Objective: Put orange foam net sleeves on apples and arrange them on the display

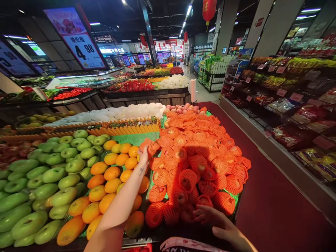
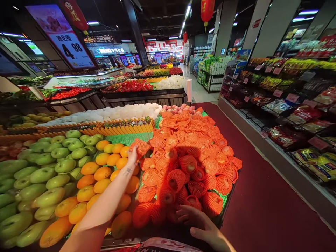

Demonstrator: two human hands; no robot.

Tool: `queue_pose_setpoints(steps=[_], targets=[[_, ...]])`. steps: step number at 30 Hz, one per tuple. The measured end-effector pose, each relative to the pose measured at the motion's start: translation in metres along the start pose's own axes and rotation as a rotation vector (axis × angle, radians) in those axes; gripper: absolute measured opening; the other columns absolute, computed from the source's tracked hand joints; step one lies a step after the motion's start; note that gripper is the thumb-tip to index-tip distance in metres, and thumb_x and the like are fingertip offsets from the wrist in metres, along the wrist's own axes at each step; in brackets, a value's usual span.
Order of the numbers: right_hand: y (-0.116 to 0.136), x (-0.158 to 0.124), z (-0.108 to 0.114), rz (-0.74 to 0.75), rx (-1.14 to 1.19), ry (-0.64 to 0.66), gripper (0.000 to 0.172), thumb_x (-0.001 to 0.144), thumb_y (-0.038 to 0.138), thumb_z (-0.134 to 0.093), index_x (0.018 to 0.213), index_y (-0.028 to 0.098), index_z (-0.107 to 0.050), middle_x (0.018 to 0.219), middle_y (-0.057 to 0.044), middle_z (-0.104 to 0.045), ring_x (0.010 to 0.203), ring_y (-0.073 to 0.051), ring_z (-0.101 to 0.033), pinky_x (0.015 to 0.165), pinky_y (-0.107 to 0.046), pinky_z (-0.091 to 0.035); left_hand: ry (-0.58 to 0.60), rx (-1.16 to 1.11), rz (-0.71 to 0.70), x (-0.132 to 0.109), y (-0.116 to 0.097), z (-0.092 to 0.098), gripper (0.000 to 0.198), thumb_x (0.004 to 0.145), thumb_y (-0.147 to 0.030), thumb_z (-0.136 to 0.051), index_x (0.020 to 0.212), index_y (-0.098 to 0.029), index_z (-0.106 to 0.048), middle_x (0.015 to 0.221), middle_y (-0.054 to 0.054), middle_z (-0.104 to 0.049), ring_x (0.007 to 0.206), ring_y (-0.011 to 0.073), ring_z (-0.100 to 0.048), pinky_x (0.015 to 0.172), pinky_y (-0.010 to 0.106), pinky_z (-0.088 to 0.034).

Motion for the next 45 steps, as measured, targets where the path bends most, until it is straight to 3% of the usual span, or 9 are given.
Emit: queue_pose_setpoints(steps=[6,15,21,25,29,32,36,40,45], targets=[[0.011,0.009,-0.010,0.006,-0.042,0.013,0.064,0.087,0.055,-0.071,0.146,0.035,-0.055,0.140,-0.010,-0.063,0.127,-0.028,-0.059,0.112,-0.049,-0.039,0.091,0.205,0.001,0.005,0.025,-0.021,0.077,0.079,-0.039,-0.076,0.146,-0.019,-0.044,0.144,0.017,-0.044,0.129,0.0313,-0.053,0.113,0.045,-0.040],[0.005,0.009,-0.012,-0.009,-0.053,-0.010,0.065,0.087,0.049,-0.074,0.146,0.030,-0.054,0.139,-0.011,-0.063,0.128,-0.026,-0.058,0.113,-0.049,-0.039,0.348,0.500,-0.130,0.009,0.026,-0.049,0.088,0.085,-0.046,-0.061,0.159,-0.011,-0.030,0.156,0.027,-0.042,0.146,0.0485,-0.031,0.117,0.064,-0.027],[0.005,-0.006,-0.011,-0.019,-0.136,-0.020,0.066,0.086,0.052,-0.075,0.144,0.028,-0.056,0.135,-0.011,-0.065,0.124,-0.027,-0.059,0.111,-0.050,-0.041,0.395,0.546,-0.164,-0.031,0.020,-0.022,0.094,0.088,-0.065,-0.052,0.162,-0.013,-0.024,0.168,0.019,-0.026,0.155,0.0446,-0.021,0.121,0.064,-0.026],[-0.002,-0.023,-0.001,-0.025,-0.114,-0.025,0.065,0.086,0.054,-0.074,0.144,0.029,-0.056,0.136,-0.011,-0.064,0.122,-0.027,-0.061,0.108,-0.049,-0.043,-0.020,0.567,-0.283,-0.124,0.043,0.058,0.078,0.099,-0.059,-0.031,0.157,-0.007,-0.034,0.170,0.022,-0.018,0.159,0.0376,-0.012,0.127,0.056,-0.015],[-0.014,-0.037,0.011,-0.069,-0.103,0.042,0.061,0.087,0.057,-0.071,0.140,0.029,-0.058,0.134,-0.011,-0.064,0.119,-0.026,-0.062,0.104,-0.046,-0.045,-0.327,0.639,-0.144,-0.266,0.119,0.123,0.082,0.097,-0.053,-0.038,0.164,-0.012,-0.016,0.171,0.024,-0.004,0.157,0.0461,-0.011,0.121,0.069,-0.023],[-0.019,-0.041,0.020,-0.133,-0.157,0.130,0.060,0.088,0.058,-0.069,0.140,0.030,-0.058,0.133,-0.012,-0.064,0.118,-0.027,-0.061,0.104,-0.047,-0.045,-0.327,0.704,0.095,-0.386,0.165,0.112,0.086,0.094,-0.054,-0.044,0.166,-0.023,-0.008,0.170,0.020,-0.018,0.155,0.0494,-0.015,0.111,0.075,-0.035],[-0.015,-0.042,0.027,-0.244,-0.282,0.318,0.064,0.088,0.061,-0.068,0.142,0.029,-0.056,0.134,-0.012,-0.063,0.121,-0.030,-0.058,0.109,-0.051,-0.039,-0.216,0.851,0.198,-0.520,0.152,0.023,0.081,0.098,-0.050,-0.040,0.162,-0.023,0.002,0.165,0.024,-0.030,0.149,0.0483,-0.033,0.107,0.068,-0.046],[-0.012,-0.045,0.027,-0.410,-0.443,0.556,0.066,0.089,0.061,-0.066,0.144,0.027,-0.055,0.140,-0.012,-0.060,0.130,-0.034,-0.053,0.114,-0.055,-0.034,-0.085,0.906,0.326,-0.595,0.107,-0.057,0.071,0.097,-0.019,-0.035,0.155,-0.038,0.002,0.158,0.009,-0.047,0.145,0.0342,-0.045,0.106,0.054,-0.052],[-0.011,-0.045,0.012,-0.390,-0.560,0.880,0.064,0.093,0.055,-0.062,0.148,0.023,-0.050,0.149,-0.015,-0.054,0.133,-0.032,-0.053,0.114,-0.053,-0.038,-0.118,0.962,0.643,-0.662,0.074,-0.062,0.079,0.092,-0.011,-0.043,0.157,-0.031,-0.001,0.167,0.012,-0.029,0.155,0.0340,-0.025,0.115,0.052,-0.043]])
Point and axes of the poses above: each hand's wrist, its own x-axis towards the middle knuckle, its own z-axis out of the back of the hand, y = z × x, the point moved 6 cm from there along x, towards the middle knuckle
